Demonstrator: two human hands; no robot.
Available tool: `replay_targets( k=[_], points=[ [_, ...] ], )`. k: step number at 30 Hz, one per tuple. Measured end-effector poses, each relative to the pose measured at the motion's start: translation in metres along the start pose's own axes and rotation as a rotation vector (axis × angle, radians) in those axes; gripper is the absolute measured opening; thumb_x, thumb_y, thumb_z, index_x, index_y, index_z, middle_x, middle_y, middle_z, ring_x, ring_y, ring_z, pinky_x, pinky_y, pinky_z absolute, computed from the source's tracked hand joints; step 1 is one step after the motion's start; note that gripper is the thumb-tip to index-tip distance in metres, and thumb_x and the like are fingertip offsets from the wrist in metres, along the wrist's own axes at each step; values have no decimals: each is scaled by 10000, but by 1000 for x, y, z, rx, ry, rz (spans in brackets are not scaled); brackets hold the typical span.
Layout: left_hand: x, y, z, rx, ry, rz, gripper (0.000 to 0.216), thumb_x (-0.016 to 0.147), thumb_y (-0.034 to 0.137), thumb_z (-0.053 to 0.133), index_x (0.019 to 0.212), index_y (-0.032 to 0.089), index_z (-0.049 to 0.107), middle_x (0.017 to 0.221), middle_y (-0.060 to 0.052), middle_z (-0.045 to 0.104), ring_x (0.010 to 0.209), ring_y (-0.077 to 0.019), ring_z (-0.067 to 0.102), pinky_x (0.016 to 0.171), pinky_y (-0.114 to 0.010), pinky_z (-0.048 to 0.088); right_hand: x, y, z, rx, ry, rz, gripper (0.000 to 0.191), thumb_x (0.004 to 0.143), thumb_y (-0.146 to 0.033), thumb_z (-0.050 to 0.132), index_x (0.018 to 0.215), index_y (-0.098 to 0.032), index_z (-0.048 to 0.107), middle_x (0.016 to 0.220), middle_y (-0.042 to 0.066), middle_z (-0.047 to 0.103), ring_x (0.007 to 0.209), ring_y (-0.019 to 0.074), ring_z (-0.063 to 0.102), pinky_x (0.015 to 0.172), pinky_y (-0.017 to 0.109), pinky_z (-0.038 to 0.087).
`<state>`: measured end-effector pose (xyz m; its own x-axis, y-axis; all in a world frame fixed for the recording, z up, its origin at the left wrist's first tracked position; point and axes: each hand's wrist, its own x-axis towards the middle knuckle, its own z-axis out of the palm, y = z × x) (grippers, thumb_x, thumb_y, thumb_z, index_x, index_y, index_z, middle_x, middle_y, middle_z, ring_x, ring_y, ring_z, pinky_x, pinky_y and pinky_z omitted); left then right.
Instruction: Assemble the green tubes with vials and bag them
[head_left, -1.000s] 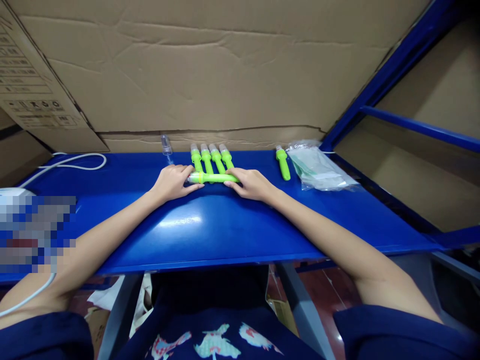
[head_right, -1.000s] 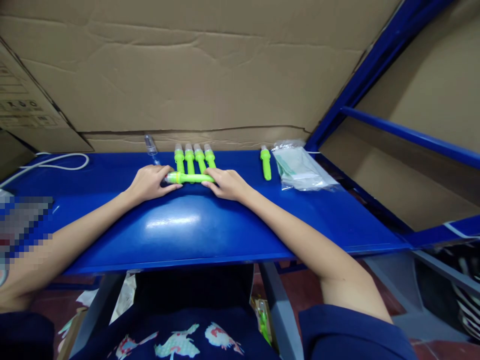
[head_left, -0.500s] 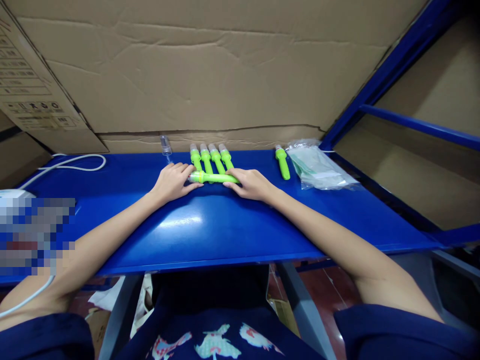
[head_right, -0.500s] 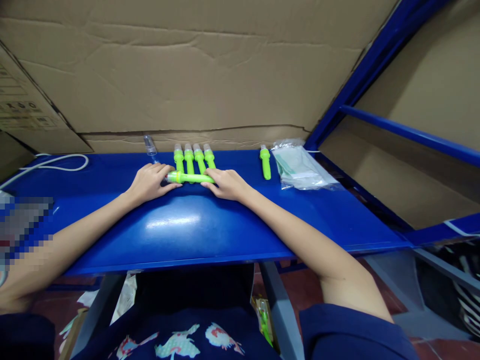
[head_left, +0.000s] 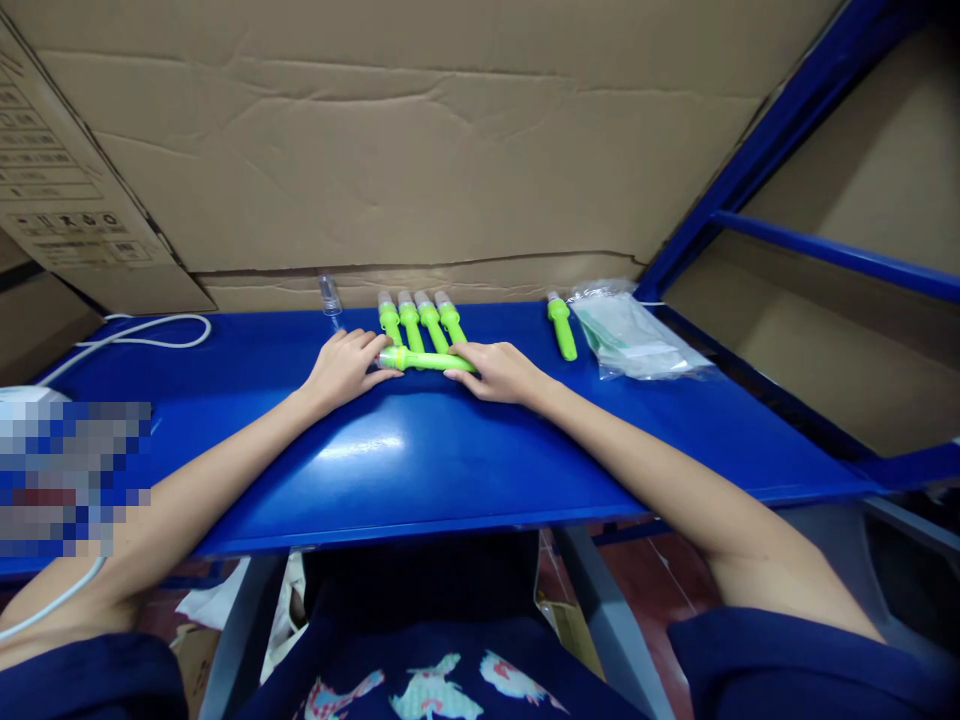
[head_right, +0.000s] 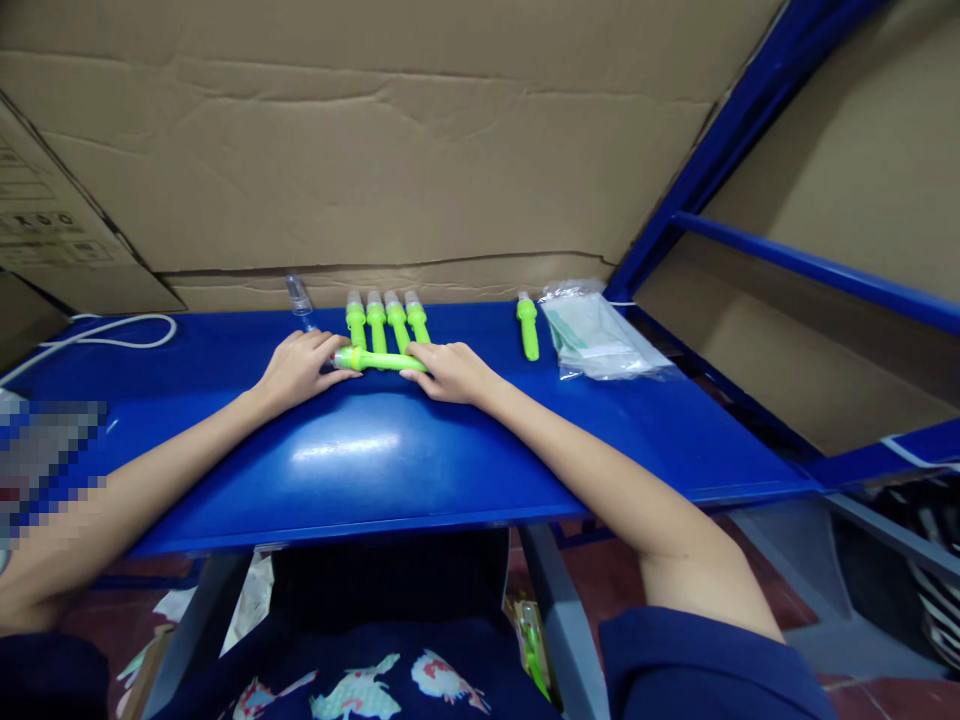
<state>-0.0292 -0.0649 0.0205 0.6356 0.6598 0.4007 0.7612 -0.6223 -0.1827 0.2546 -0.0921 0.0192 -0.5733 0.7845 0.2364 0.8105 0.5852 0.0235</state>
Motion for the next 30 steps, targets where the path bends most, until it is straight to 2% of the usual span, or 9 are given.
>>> replay_targets(
  k=[6, 10, 19, 30],
  points=[
    [0, -2, -1, 20, 2, 14, 364, 992, 457, 595, 1199, 166, 666, 1066, -151, 741, 1002, -326, 654, 809, -412, 422, 0, -3, -2, -10, -48, -1, 353, 1052, -428, 495, 1220, -147, 630, 1111, 125, 780, 969, 276, 742, 701, 309, 409],
    [-1, -3, -2, 4, 7, 20, 299, 970, 374, 609, 1199, 190, 661, 1077, -145, 732, 1019, -330, 638, 819, -420, 419, 1, -5, -4, -25, -73, 2, 358, 1057, -423, 493, 1234, -142, 626, 1107, 129, 780, 961, 273, 744, 689, 307, 394],
    [-1, -2, -1, -10, 18, -15, 384, 998, 392, 582, 1306, 176, 661, 1134, -151, 733, 1060, -338, 634, 856, -436, 428, 0, -8, -8, -92, -80, 18, 398, 1079, -420, 422, 1268, -142, 637, 1188, 144, 774, 988, 287, 750, 683, 321, 389],
    [-1, -5, 1, -34, 110, -31, 414, 1009, 430, 562, 1352, 223, 667, 1155, -148, 738, 1058, -332, 629, 858, -438, 444, -2, -18, -18, -64, -70, 76, 416, 1083, -436, 400, 1274, -163, 649, 1191, 139, 775, 995, 299, 751, 676, 325, 409]
  ],
)
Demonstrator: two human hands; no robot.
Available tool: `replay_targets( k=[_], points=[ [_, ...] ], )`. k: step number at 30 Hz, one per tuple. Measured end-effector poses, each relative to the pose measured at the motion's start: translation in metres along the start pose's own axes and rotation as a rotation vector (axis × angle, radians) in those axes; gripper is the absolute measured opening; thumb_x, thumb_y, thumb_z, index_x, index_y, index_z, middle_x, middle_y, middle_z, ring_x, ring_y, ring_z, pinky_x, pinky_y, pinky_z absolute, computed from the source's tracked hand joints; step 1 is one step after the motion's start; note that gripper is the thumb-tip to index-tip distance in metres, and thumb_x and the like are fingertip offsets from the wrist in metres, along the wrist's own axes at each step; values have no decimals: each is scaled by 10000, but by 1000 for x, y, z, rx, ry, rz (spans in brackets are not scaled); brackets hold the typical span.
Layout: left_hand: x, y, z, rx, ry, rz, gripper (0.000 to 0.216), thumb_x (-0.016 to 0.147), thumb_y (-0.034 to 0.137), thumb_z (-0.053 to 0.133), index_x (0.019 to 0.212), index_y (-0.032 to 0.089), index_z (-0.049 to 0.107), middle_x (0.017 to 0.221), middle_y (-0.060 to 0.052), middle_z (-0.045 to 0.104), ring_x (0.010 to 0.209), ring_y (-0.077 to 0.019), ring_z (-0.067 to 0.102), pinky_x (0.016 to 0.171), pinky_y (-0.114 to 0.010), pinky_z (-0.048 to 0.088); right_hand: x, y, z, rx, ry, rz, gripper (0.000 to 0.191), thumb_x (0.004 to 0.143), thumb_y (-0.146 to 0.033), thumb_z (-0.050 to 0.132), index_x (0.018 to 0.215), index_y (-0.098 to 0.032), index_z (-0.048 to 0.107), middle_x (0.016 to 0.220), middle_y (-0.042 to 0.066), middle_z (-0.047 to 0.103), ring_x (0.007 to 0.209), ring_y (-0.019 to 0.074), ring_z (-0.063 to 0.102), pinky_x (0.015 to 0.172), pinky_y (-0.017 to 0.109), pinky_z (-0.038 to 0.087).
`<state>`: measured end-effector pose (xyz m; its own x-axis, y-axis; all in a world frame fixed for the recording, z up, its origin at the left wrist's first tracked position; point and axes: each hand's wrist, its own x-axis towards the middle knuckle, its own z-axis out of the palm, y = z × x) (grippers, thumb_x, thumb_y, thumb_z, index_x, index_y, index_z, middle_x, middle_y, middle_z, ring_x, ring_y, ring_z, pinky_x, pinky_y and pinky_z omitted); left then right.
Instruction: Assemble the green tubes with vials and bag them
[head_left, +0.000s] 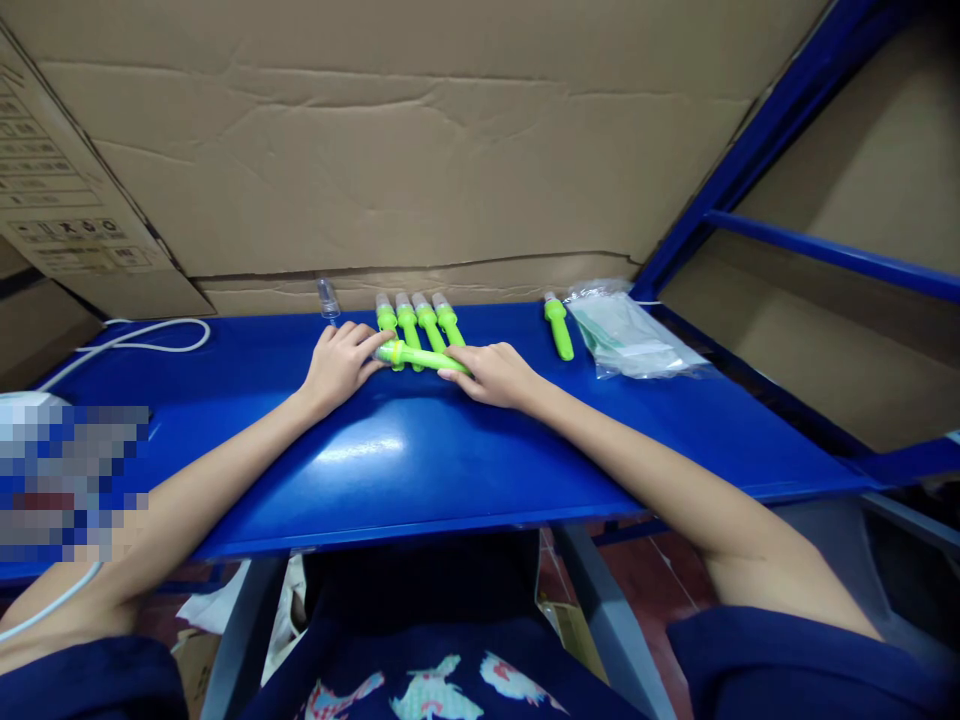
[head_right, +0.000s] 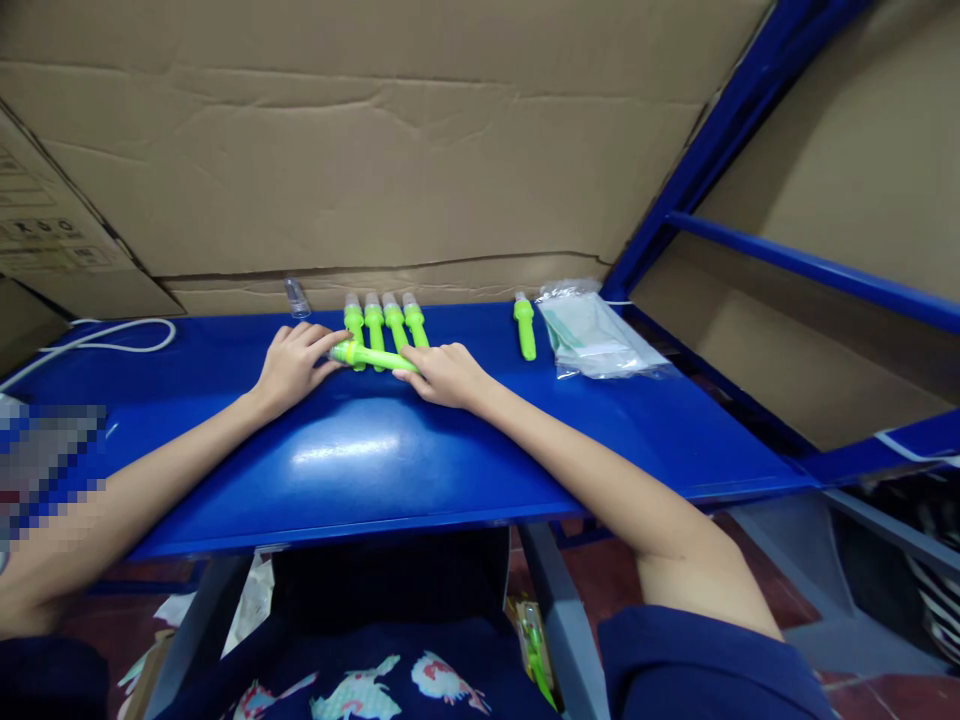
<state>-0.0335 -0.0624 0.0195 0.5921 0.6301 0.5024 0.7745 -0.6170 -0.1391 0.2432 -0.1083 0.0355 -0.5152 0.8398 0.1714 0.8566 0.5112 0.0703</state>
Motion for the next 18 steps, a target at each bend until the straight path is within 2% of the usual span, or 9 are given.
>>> replay_targets(
  k=[12, 18],
  points=[
    [0, 3, -1, 18, 5, -8, 392, 999, 388, 551, 1320, 195, 666, 1145, -156, 731, 1057, -337, 621, 857, -447, 434, 4, 8, 14, 92, 73, 23, 396, 1054, -448, 505, 1302, -167, 634, 1269, 115, 752, 1105, 306, 732, 750, 328, 465],
    [1, 4, -3, 2, -6, -18, 392, 969, 195, 476, 1313, 174, 662, 1170, -162, 723, 1096, -339, 618, 864, -458, 445, 4, 8, 12, 121, 79, 42, 384, 1036, -432, 563, 1300, -164, 640, 1279, 111, 747, 1103, 293, 732, 806, 331, 486]
  ],
)
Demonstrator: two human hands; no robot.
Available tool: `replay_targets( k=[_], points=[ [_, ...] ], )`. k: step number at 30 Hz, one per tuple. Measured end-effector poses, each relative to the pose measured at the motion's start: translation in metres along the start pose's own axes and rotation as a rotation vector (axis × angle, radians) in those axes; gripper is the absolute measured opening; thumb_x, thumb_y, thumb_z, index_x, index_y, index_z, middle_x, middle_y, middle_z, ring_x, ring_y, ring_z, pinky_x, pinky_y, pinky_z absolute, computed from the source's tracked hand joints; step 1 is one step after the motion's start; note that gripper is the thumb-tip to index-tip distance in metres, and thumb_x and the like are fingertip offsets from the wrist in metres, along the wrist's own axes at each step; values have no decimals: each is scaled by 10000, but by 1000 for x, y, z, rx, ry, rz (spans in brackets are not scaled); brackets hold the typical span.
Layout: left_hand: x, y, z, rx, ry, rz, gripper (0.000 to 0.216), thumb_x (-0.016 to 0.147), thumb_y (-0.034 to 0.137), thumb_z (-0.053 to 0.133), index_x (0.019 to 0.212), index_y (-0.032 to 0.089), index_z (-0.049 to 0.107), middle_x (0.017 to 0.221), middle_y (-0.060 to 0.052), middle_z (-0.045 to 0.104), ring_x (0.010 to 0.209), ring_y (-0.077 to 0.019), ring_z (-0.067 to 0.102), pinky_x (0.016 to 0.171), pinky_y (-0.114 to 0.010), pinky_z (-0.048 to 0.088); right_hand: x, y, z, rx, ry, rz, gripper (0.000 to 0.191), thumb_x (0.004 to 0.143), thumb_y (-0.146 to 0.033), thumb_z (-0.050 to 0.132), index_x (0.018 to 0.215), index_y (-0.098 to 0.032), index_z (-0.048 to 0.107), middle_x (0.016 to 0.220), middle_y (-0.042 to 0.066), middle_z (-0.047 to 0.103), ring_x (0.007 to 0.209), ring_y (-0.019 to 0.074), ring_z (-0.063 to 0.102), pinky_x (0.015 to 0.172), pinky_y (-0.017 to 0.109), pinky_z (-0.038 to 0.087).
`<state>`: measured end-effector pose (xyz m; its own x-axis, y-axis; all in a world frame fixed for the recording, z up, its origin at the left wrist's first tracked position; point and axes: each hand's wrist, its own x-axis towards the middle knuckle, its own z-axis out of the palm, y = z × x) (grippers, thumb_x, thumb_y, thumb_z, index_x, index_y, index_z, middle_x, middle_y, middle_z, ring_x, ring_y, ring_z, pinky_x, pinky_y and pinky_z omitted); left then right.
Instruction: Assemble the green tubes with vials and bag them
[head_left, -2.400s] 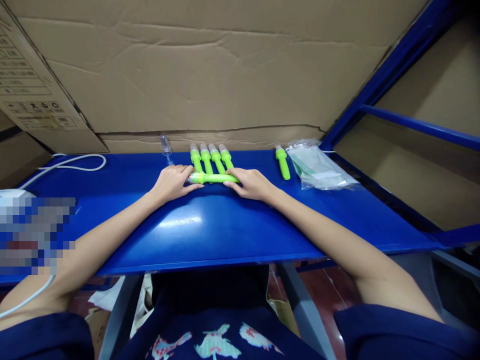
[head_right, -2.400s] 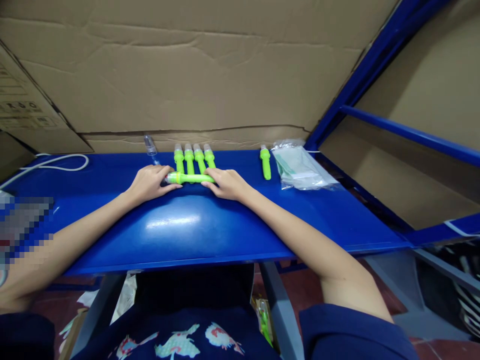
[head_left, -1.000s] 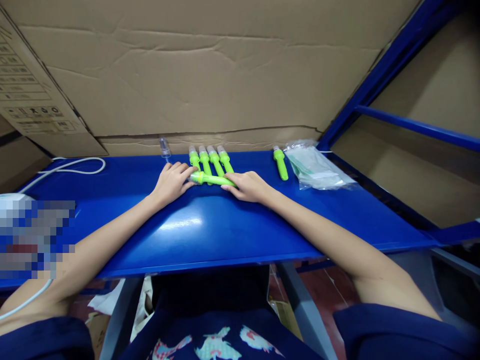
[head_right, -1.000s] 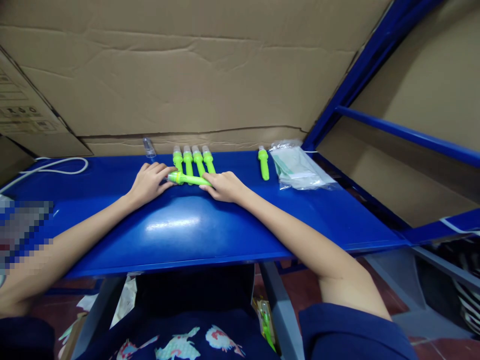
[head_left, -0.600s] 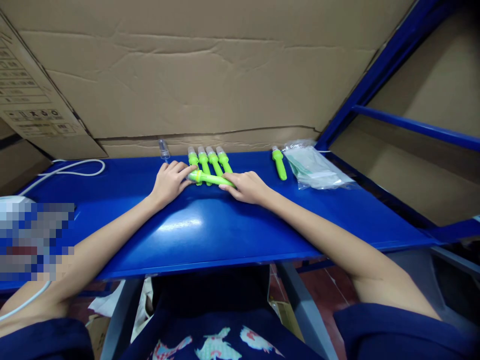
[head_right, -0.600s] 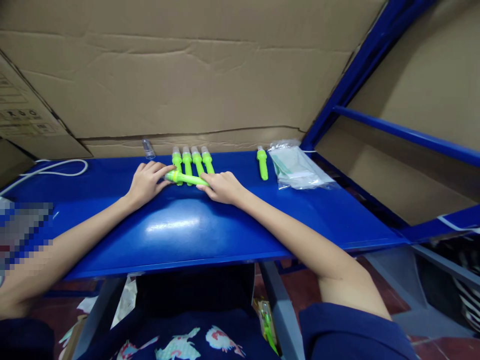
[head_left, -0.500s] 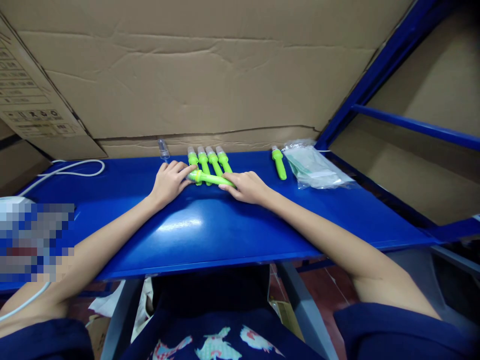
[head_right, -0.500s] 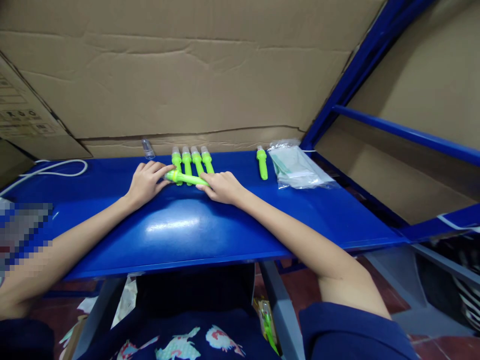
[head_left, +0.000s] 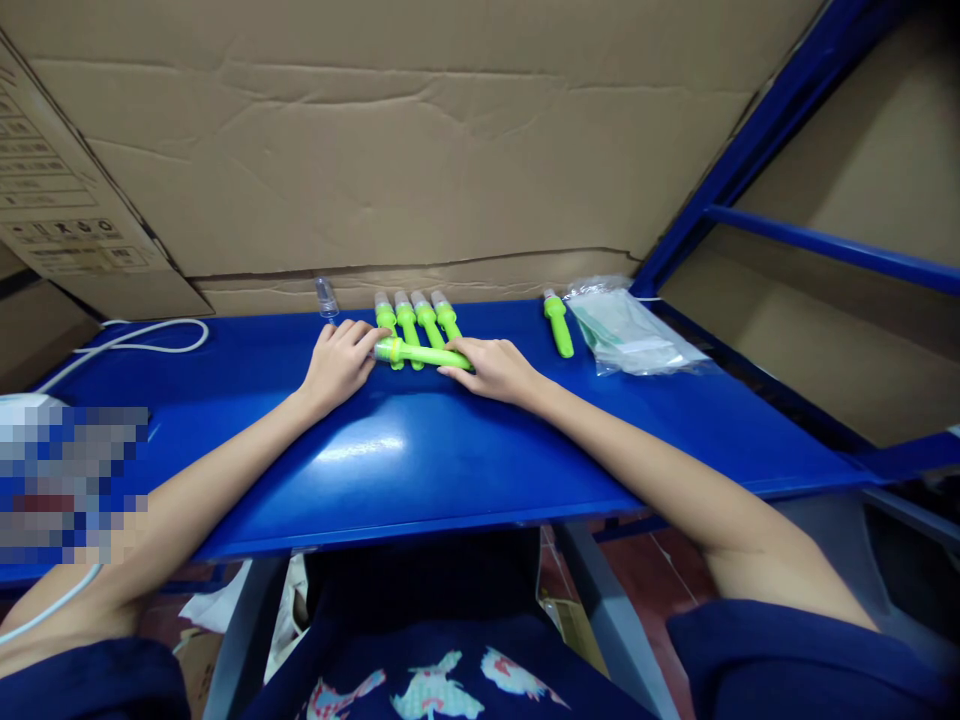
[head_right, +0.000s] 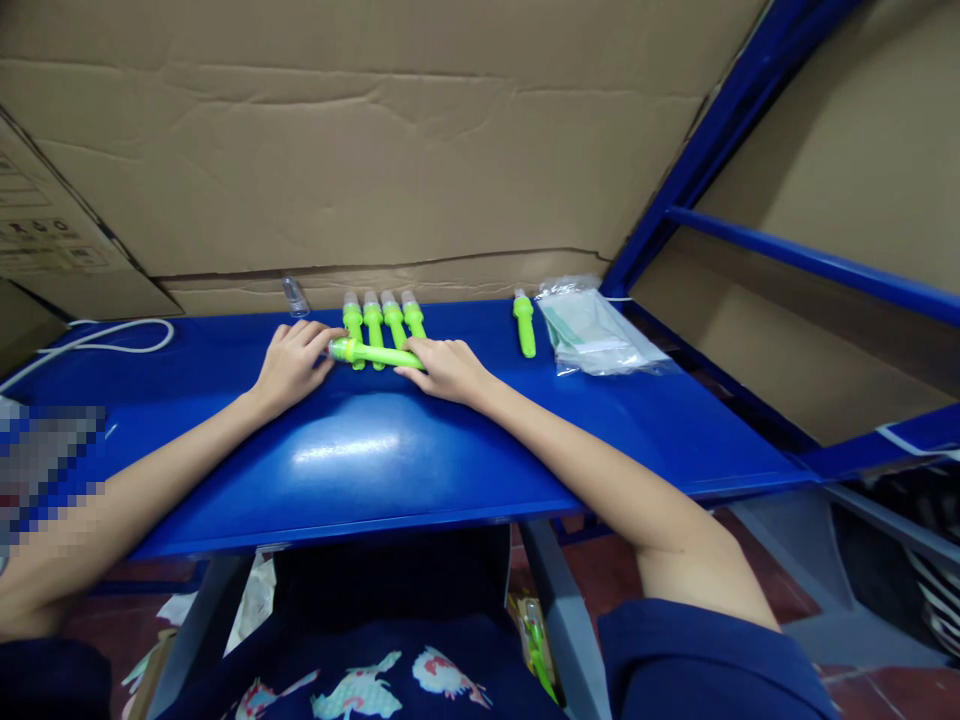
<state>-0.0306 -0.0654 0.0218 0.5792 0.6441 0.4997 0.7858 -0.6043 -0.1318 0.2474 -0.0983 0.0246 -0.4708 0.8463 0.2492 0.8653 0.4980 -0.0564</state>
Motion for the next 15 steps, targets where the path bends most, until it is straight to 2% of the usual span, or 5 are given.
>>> replay_targets(
  k=[9, 15],
  points=[
    [-1, 3, 1, 27, 37, 39, 412, 947, 174, 482, 1321, 132, 649, 1258, -180, 694, 1095, -332, 654, 860, -451, 468, -1, 0, -3, -5, -11, 18, 405, 1030, -413, 561, 1354, -175, 610, 1349, 92, 718, 1163, 298, 713, 864, 340, 499],
    [-1, 2, 2, -35, 47, 5, 390, 960, 201, 478, 1312, 148, 636, 1311, -193, 656, 1150, -335, 641, 899, -464, 491, -1, -1, -5, -53, -29, 44, 412, 1071, -435, 468, 1364, -174, 595, 1359, 108, 709, 1153, 306, 709, 811, 331, 479]
  ],
)
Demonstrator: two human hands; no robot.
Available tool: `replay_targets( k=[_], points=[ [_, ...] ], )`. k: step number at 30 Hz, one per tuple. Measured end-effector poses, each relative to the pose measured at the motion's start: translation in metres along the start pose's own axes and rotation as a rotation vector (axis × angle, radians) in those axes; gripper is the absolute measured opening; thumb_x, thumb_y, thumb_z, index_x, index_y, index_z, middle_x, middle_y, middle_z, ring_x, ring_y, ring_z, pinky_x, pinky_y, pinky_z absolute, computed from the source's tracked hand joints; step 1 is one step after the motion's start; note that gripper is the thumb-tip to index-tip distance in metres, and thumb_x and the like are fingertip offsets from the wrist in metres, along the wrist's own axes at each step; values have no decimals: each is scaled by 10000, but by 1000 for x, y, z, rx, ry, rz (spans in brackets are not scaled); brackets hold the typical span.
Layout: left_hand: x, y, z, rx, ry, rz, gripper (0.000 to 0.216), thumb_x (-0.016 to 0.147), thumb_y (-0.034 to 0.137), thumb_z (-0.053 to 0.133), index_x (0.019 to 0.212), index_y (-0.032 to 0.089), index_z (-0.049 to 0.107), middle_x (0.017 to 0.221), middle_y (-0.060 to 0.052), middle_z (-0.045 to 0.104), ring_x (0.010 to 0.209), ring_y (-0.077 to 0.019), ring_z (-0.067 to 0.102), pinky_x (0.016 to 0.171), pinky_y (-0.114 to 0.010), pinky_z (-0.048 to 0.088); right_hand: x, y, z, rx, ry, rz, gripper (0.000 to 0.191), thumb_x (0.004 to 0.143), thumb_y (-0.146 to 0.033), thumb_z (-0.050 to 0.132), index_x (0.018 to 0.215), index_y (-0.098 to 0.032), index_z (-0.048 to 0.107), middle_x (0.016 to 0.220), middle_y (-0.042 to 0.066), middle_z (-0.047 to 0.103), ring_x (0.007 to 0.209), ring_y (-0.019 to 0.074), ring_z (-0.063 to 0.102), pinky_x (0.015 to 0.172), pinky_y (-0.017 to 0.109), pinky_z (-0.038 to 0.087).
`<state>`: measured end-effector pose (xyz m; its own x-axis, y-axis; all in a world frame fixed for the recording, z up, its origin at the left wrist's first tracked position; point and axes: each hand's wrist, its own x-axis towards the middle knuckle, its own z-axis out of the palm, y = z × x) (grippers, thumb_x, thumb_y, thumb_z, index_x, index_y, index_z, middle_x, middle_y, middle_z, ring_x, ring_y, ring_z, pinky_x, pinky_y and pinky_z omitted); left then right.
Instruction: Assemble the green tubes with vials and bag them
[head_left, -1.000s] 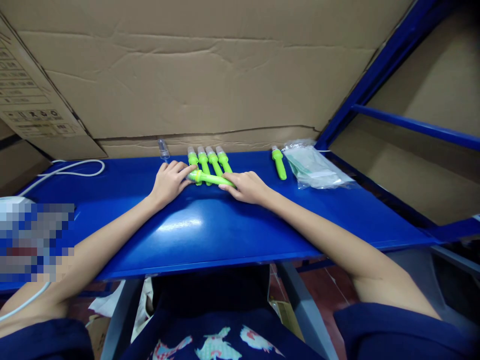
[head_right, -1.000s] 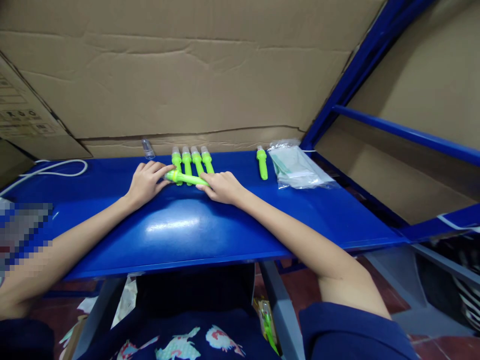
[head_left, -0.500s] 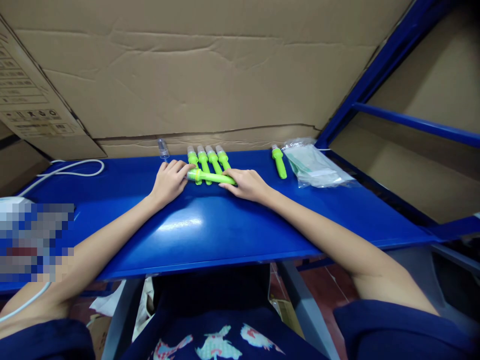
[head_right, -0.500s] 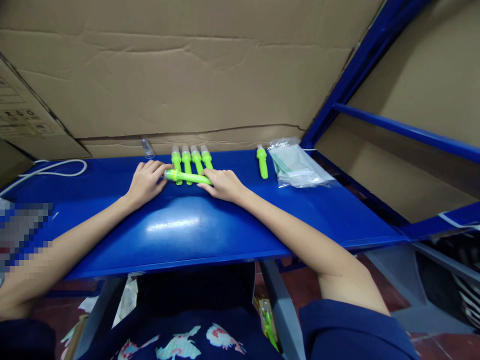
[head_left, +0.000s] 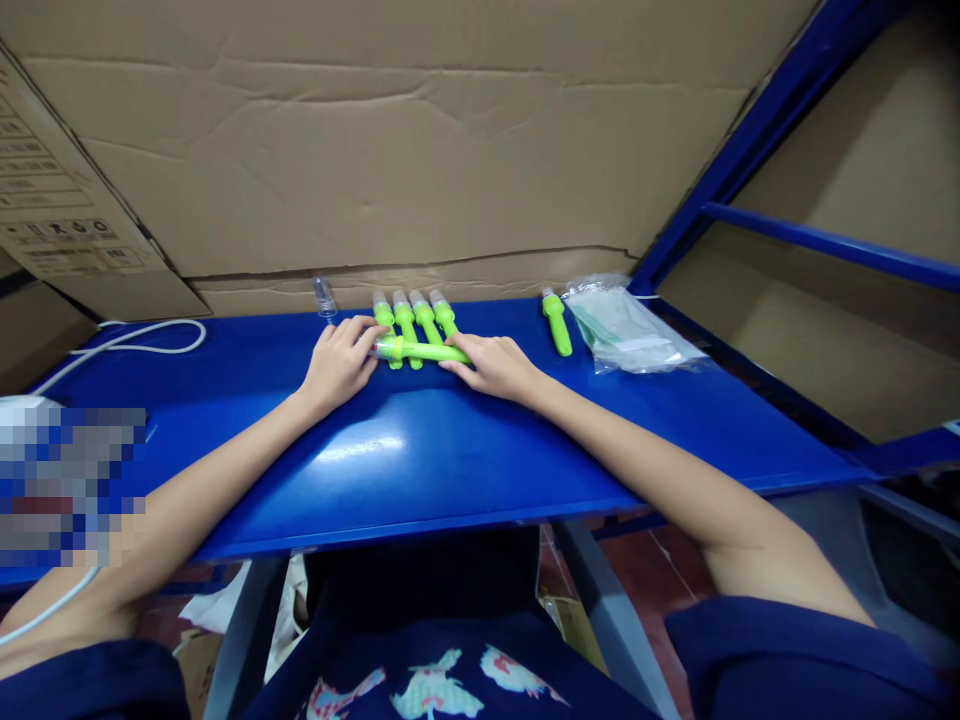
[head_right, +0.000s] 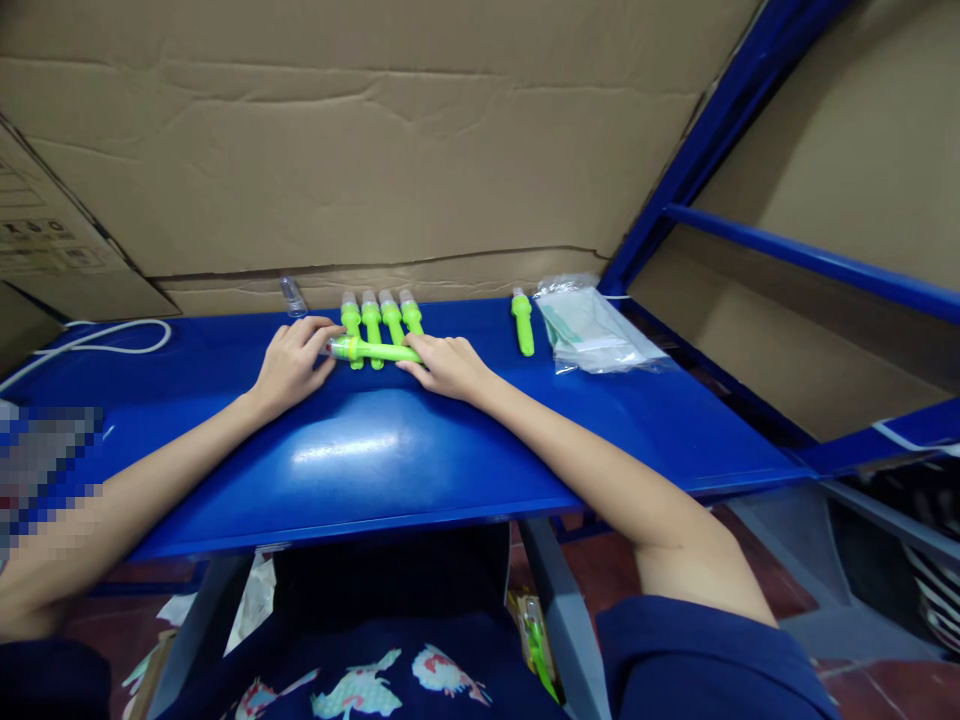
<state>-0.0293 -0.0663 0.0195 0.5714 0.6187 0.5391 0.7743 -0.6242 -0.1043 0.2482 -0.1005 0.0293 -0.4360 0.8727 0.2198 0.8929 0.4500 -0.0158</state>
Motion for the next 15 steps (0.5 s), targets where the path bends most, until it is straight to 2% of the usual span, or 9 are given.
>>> replay_targets(
  k=[3, 6, 8, 15],
  points=[
    [0, 1, 2, -66, 60, -26, 431, 969, 233, 493, 1388, 170, 573, 1419, -201, 571, 1285, -346, 577, 1000, -492, 481, 1, 1, -4, -34, 7, 39, 422, 1095, -413, 398, 1389, -168, 577, 1361, 121, 703, 1145, 305, 706, 776, 324, 460],
    [-1, 1, 4, -108, 142, -56, 589, 953, 272, 538, 1525, 191, 423, 1559, -220, 411, 1421, -377, 459, 1122, -546, 412, 2, 5, -10, -64, 34, 105, 426, 1099, -405, 363, 1377, -167, 582, 1344, 124, 707, 1131, 312, 705, 756, 331, 449],
    [-1, -1, 6, -109, 159, -80, 664, 940, 297, 559, 1564, 209, 350, 1593, -225, 352, 1457, -397, 412, 1147, -575, 386, 3, 9, -13, -69, 59, 163, 426, 1096, -401, 348, 1365, -169, 584, 1337, 129, 709, 1122, 320, 703, 757, 339, 449],
    [-2, -19, 14, -80, 146, -192, 653, 908, 310, 585, 1516, 182, 382, 1571, -250, 365, 1479, -435, 375, 1110, -609, 418, 8, 32, -19, -66, 119, 378, 437, 1075, -393, 358, 1363, -138, 564, 1290, 180, 718, 1143, 364, 685, 847, 395, 478]
  ],
)
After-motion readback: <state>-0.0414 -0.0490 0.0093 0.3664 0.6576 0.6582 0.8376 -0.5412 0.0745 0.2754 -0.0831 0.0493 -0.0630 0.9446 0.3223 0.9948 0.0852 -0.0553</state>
